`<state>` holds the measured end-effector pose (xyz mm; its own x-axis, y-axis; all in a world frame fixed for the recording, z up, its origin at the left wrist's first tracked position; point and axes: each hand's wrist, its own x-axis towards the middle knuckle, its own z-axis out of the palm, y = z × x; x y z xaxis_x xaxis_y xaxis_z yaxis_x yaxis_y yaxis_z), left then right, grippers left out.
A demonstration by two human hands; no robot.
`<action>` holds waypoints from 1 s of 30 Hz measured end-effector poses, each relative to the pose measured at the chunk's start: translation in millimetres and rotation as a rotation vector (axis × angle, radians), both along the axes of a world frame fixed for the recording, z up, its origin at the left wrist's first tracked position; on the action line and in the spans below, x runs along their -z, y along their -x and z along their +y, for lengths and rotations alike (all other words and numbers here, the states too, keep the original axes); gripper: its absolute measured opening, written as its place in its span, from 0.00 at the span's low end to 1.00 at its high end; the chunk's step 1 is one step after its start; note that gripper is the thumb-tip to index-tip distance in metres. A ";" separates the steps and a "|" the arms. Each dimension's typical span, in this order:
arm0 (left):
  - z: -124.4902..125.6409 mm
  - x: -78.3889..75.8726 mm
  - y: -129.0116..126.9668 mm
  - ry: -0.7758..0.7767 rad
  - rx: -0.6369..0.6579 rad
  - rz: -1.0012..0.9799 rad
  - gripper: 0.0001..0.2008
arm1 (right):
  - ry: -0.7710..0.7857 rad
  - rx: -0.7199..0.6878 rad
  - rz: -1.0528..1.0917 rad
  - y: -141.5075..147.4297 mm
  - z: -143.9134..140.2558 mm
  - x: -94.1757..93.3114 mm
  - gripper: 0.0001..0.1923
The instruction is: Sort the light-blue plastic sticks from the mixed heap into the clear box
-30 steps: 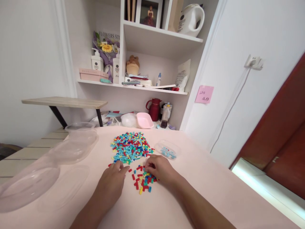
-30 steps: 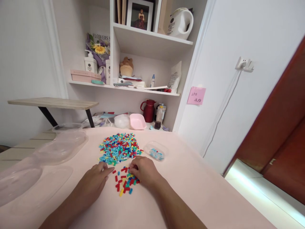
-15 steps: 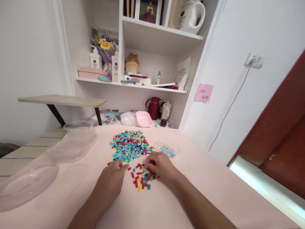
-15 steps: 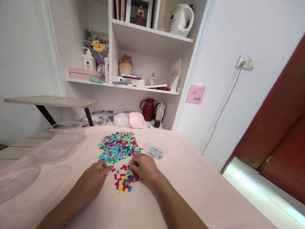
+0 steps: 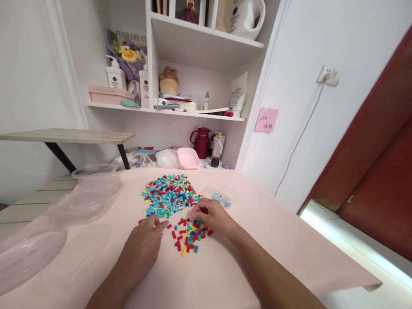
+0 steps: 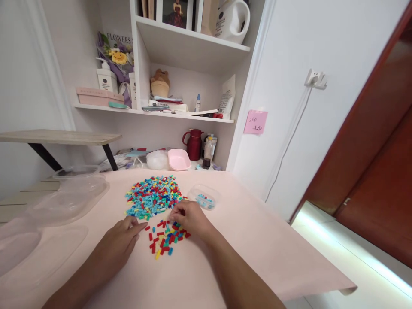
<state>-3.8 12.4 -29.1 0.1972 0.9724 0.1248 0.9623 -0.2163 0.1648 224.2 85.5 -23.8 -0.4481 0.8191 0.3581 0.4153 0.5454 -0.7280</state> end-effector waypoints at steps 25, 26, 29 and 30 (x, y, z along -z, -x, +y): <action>-1.2 -0.1 -1.7 0.020 -0.014 0.010 0.22 | -0.263 -0.013 -0.454 11.3 -0.4 8.9 0.02; -1.0 -0.2 -1.8 0.024 -0.017 0.013 0.22 | -0.244 -0.004 -0.425 11.8 -0.5 8.5 0.01; 0.3 0.6 -1.3 0.028 -0.019 0.014 0.23 | -0.165 -0.004 -0.289 9.8 1.1 6.0 0.02; 0.8 1.2 -0.8 0.027 -0.018 0.011 0.24 | -0.142 0.000 -0.236 7.9 2.2 4.5 0.03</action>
<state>-3.0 13.2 -30.3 0.1811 0.9788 0.0959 0.9677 -0.1948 0.1599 216.3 87.7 -28.3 -0.5330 0.7681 0.3550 0.5645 0.6353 -0.5270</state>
